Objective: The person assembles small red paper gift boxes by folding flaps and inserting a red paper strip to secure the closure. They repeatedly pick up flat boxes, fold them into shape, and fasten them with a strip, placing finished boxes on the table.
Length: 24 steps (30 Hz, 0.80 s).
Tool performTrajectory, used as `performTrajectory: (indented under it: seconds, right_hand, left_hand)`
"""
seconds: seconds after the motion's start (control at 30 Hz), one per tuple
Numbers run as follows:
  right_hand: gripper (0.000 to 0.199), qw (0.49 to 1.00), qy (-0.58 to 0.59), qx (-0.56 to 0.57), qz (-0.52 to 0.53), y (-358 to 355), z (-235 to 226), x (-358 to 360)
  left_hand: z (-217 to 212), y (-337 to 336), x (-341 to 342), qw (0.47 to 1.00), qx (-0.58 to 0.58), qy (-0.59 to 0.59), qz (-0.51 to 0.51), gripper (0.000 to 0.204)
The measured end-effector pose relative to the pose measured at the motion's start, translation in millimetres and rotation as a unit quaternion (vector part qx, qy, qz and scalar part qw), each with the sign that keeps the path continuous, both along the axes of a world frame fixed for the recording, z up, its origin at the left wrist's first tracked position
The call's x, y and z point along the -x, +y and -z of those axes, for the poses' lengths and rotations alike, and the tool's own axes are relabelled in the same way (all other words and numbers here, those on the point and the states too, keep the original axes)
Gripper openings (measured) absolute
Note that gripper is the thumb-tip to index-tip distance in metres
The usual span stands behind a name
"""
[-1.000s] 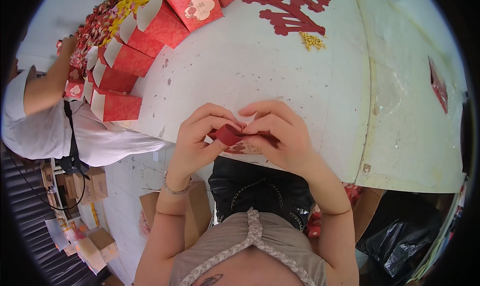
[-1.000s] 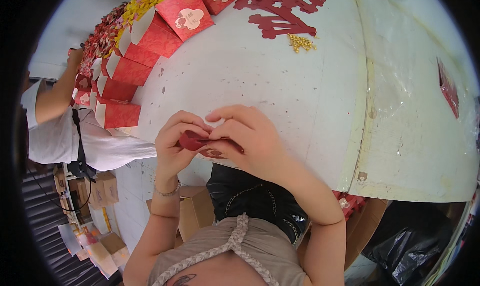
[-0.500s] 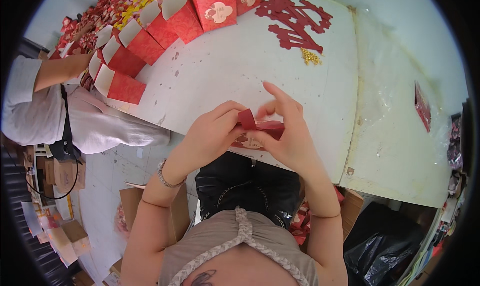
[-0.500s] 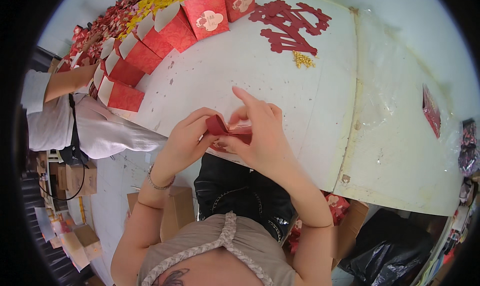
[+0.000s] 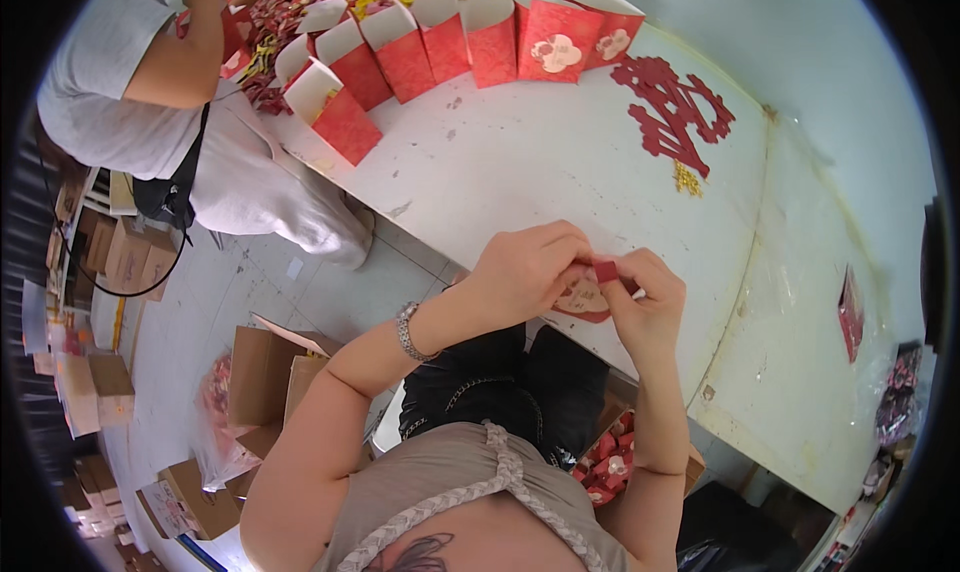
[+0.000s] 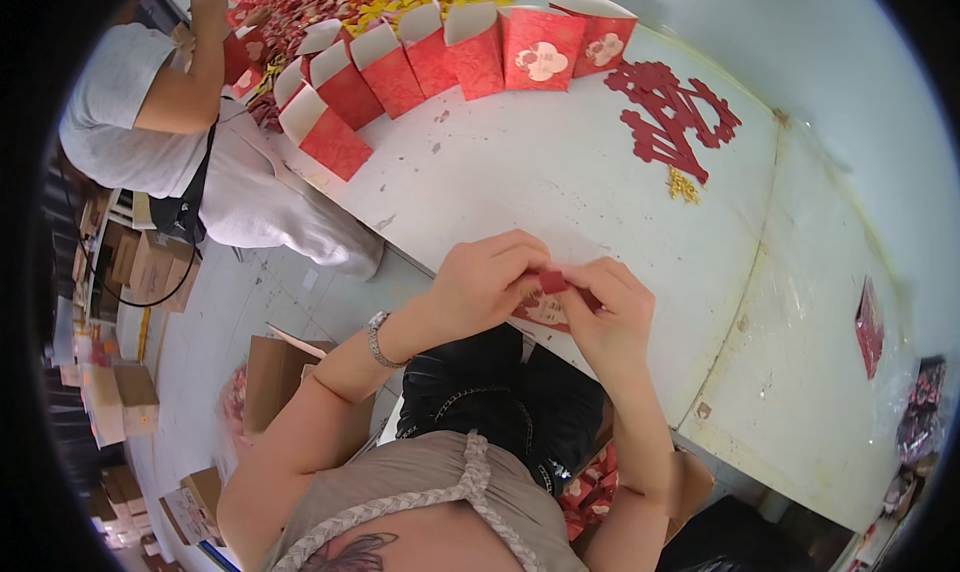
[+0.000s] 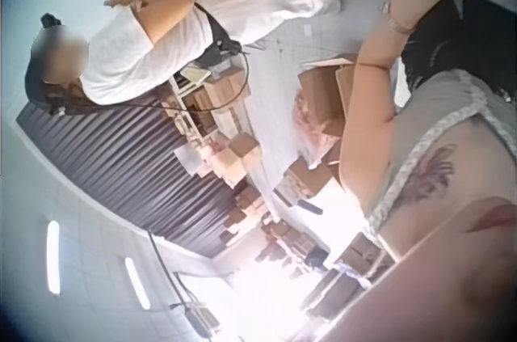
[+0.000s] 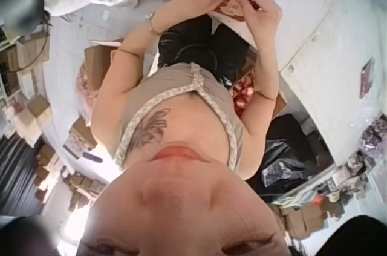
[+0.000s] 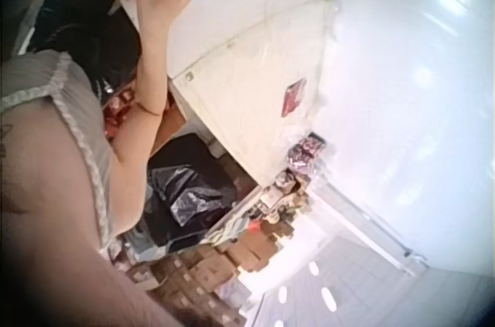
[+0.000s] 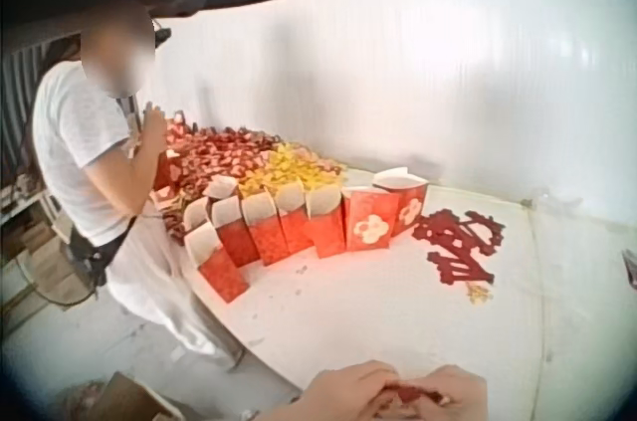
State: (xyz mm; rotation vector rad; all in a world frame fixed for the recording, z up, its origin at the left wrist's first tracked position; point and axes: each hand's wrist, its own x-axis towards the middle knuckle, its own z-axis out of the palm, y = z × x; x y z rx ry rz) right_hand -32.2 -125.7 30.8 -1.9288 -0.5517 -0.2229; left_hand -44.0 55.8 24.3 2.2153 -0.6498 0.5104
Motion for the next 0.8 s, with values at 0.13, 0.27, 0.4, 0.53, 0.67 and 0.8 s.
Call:
performTrajectory:
  seconds: [0.13, 0.27, 0.4, 0.53, 0.67, 0.8]
  right_hand:
    - [0.012, 0.985, 0.130, 0.110, -0.014, -65, -38, 13]
    - [0.026, 0.913, 0.259, 0.269, -0.165, -138, -70, 39]
    - [0.044, 0.946, 0.062, 0.298, -0.113, -105, -37, 24]
    - [0.049, 0.991, -0.039, 0.072, -0.102, -17, 16, -2]
    - [0.049, 0.992, 0.020, -0.094, -0.086, -6, 74, -34]
    - [0.047, 0.986, 0.031, -0.152, -0.068, -17, 66, -37]
  left_hand:
    - [-24, 65, -9, 0.970, -0.021, -0.054, -0.238, 0.054]
    - [-7, 217, -31, 0.748, -0.361, -0.173, -0.529, 0.031]
    - [-18, 137, -21, 0.860, -0.287, -0.200, -0.373, 0.016]
    - [-9, 22, -13, 0.936, -0.152, -0.165, -0.270, 0.017]
    - [-17, -26, -8, 0.966, -0.032, -0.219, -0.135, 0.043]
    - [37, 1, -43, 0.956, 0.285, -0.036, -0.062, 0.061]
